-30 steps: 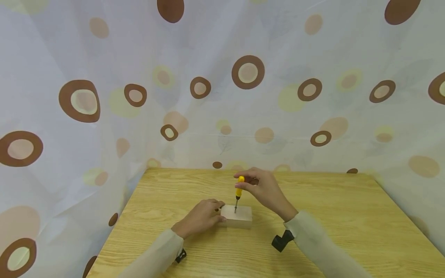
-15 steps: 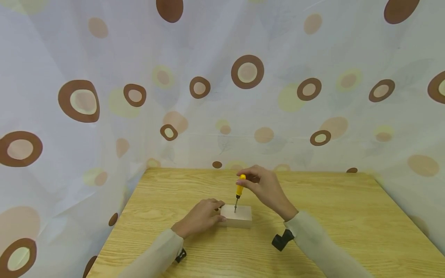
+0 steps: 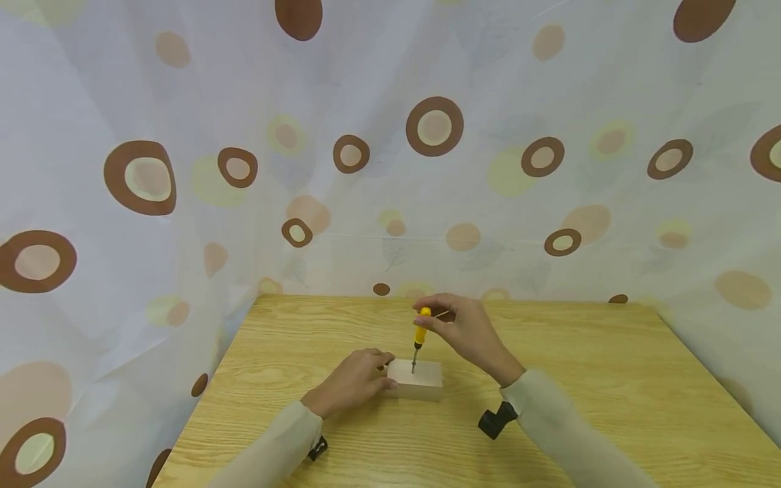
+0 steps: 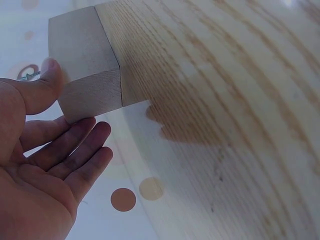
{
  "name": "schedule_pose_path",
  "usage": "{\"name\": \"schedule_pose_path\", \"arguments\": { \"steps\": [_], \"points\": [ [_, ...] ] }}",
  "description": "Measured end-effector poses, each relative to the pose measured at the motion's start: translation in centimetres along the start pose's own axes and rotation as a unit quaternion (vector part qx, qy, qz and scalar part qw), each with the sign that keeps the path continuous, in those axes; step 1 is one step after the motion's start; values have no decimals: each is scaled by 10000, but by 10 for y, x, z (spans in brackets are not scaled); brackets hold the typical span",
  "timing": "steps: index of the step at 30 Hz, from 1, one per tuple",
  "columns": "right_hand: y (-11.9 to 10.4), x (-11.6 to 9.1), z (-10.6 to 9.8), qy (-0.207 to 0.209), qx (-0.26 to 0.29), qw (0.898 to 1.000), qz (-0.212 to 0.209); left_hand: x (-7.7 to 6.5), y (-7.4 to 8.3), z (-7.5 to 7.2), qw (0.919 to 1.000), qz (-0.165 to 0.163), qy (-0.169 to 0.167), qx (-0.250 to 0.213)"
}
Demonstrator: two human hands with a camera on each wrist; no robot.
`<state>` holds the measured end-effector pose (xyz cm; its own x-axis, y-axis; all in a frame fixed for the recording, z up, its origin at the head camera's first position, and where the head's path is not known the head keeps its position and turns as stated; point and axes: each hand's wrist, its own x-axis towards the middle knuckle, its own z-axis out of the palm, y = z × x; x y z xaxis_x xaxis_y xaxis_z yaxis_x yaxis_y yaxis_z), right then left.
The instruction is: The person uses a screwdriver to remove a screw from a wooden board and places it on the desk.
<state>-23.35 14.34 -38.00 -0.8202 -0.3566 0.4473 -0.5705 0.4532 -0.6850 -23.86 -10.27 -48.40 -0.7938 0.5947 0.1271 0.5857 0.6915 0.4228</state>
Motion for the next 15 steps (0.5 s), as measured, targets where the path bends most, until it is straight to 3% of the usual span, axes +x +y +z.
{"name": "schedule_pose_path", "arguments": {
  "steps": [5,10,15],
  "points": [
    [0,-2,-1,188,283,9993,159,0,2,0,10000,5,-30,11],
    [1,0,-3,-202,656,9976,123,-1,2,-1,10000,-27,-20,-6],
    [-1,0,-1,-236,349,9991,70,-1,1,0,10000,-11,6,-16]
  ]
}}
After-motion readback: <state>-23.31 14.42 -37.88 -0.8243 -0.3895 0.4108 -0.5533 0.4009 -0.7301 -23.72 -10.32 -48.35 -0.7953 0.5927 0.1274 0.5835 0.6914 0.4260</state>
